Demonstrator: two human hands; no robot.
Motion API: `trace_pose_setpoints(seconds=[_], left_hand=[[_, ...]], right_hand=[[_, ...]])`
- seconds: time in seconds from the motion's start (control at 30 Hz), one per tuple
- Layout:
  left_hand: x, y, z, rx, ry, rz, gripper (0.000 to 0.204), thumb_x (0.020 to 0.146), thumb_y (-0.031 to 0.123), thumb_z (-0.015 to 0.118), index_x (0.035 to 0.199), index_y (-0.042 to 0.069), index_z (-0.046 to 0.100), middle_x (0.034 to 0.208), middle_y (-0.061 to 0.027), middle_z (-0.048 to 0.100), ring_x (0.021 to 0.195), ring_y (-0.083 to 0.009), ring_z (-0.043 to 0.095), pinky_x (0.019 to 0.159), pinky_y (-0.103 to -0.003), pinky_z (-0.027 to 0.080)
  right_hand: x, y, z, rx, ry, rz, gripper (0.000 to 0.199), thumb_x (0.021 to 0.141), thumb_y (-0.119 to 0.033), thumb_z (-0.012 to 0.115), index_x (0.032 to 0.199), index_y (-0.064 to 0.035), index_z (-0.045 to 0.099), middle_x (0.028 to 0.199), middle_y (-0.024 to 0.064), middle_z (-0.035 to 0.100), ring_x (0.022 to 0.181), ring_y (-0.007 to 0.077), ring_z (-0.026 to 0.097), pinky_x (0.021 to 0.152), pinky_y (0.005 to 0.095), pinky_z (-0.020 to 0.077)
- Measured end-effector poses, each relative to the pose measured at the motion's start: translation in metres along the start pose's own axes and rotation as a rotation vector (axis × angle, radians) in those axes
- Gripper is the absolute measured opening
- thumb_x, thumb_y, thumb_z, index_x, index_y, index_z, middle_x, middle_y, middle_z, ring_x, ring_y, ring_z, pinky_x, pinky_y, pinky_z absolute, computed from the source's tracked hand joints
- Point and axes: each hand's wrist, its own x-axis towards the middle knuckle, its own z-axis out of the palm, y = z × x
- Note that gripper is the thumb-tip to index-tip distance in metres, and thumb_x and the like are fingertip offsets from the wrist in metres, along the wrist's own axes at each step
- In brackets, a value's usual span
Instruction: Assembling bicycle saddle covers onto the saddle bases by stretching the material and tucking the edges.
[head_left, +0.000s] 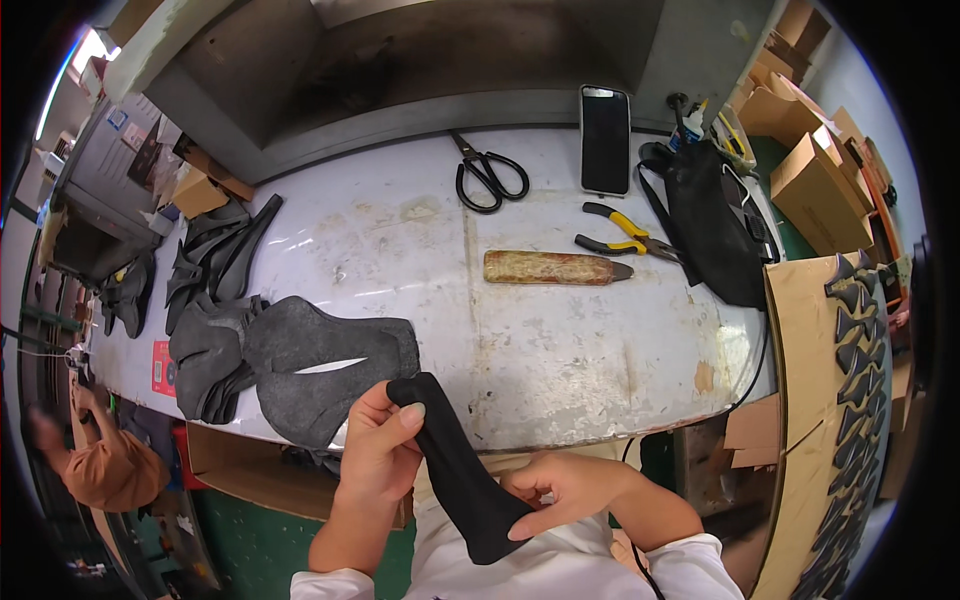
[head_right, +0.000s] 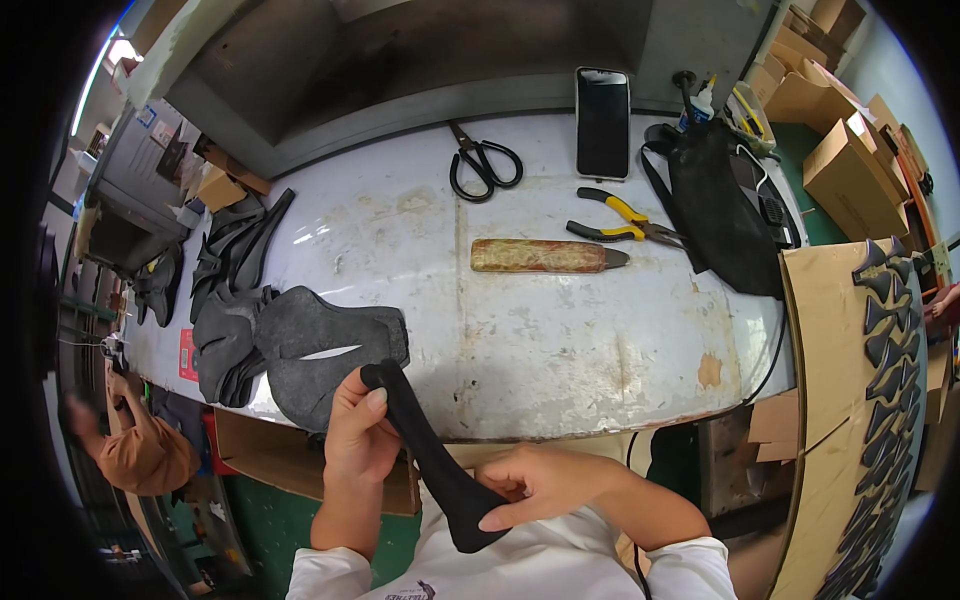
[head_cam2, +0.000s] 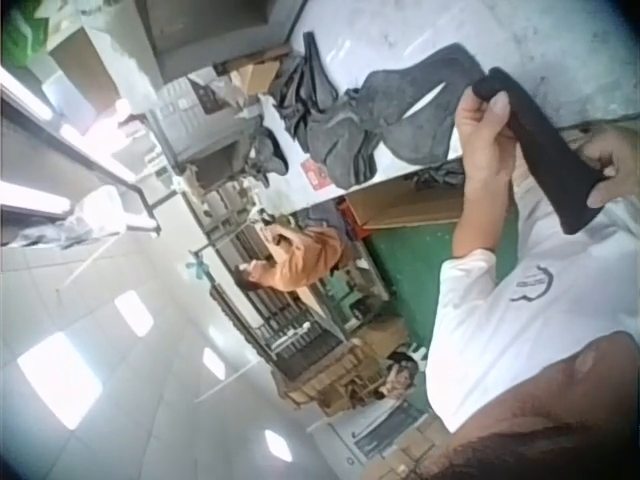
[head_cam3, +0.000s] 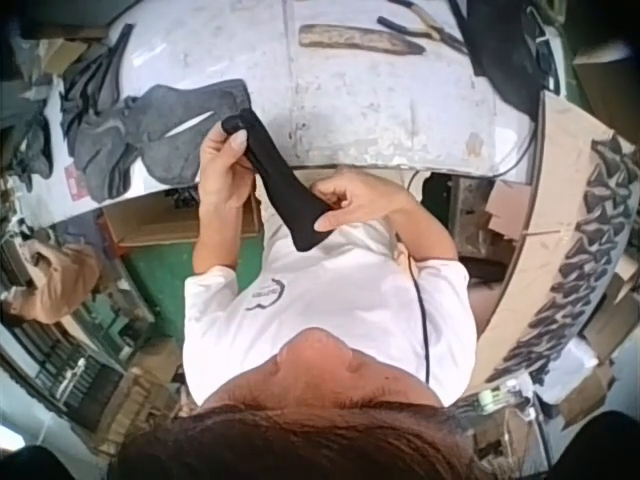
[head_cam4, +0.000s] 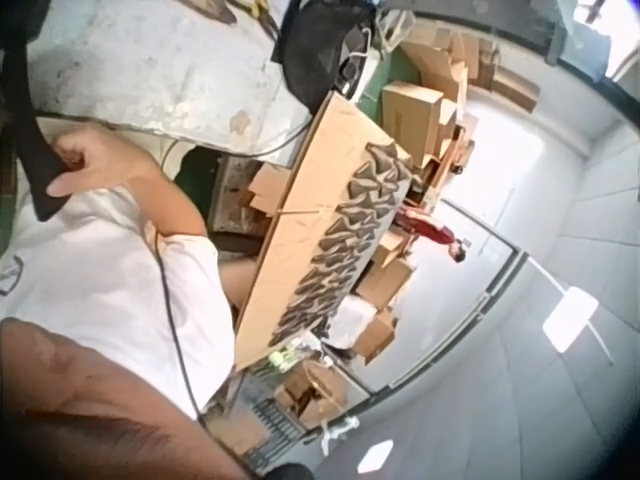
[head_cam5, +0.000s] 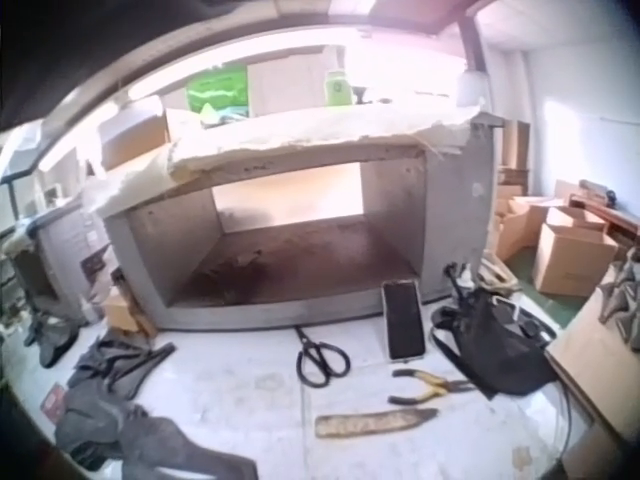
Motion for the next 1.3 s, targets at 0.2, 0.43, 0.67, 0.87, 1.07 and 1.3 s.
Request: trace_pose_setpoints(seconds=[0.2,0.43,0.67,0.87,1.07,1.3], left_hand=[[0.002,0.004,-0.004,-0.063,-0.027,0.059,0.018,0.085,0.007,0.069,0.101,0.001,0.064,0.092,-0.0117,0.071,0.079,-0.0212,0.070,0.072,-0.035,0.059],[-0.003,-0.003,0.009,-0.105,-0.119,-0.017,0.022,0.083,0.005,0.070,0.103,0.000,0.063,0.093,-0.0132,0.069,0.078,-0.0233,0.070,0.067,-0.035,0.059],[-0.006,-0.015,0.034,0.180,-0.213,-0.070,0.020,0.090,0.012,0.067,0.103,0.000,0.060,0.100,-0.0046,0.056,0.091,-0.0127,0.056,0.081,-0.027,0.048],[-0.012,-0.013,0.036,0.525,-0.344,0.211,0.016,0.097,0.019,0.058,0.093,0.003,0.056,0.091,-0.0039,0.056,0.081,-0.0096,0.050,0.068,-0.026,0.041],[-0.006,-0.006,0.039,0.649,-0.392,0.067,0.017,0.097,0.011,0.054,0.082,0.002,0.054,0.069,-0.0067,0.050,0.060,-0.0167,0.046,0.055,-0.030,0.037],[0.000,-0.014,0.051,0.692,-0.329,0.318,0.026,0.099,0.019,0.054,0.079,0.002,0.052,0.067,-0.0010,0.051,0.057,-0.0100,0.044,0.051,-0.029,0.036]], right_hand=[[-0.003,0.008,-0.001,0.148,0.022,0.047,0.043,0.098,-0.037,0.057,0.076,-0.0007,0.055,0.061,-0.0012,0.046,0.058,0.0078,0.042,0.052,0.0259,0.0364],[0.014,0.016,0.010,0.765,0.115,-0.020,0.064,0.096,-0.061,0.043,0.082,-0.0010,0.057,0.074,0.0001,0.053,0.065,0.0086,0.048,0.059,0.0235,0.0386],[0.026,-0.047,0.007,-0.306,0.640,-0.234,0.021,0.082,-0.009,0.076,0.093,0.0041,0.064,0.082,0.0063,0.062,0.071,0.0115,0.057,0.061,0.0249,0.0440],[0.016,-0.035,0.018,-0.080,0.701,-0.319,0.018,0.081,0.000,0.075,0.096,0.0070,0.068,0.085,0.0085,0.065,0.071,0.0098,0.056,0.059,0.0231,0.0426],[0.005,-0.042,0.016,0.071,0.657,-0.308,0.019,0.082,0.002,0.074,0.099,0.0077,0.067,0.088,0.0086,0.066,0.076,0.0110,0.058,0.064,0.0231,0.0457],[0.012,-0.029,0.015,0.907,0.505,-0.246,0.022,0.088,-0.002,0.068,0.108,0.0076,0.065,0.101,0.0144,0.069,0.088,0.0181,0.066,0.079,0.0325,0.0535]])
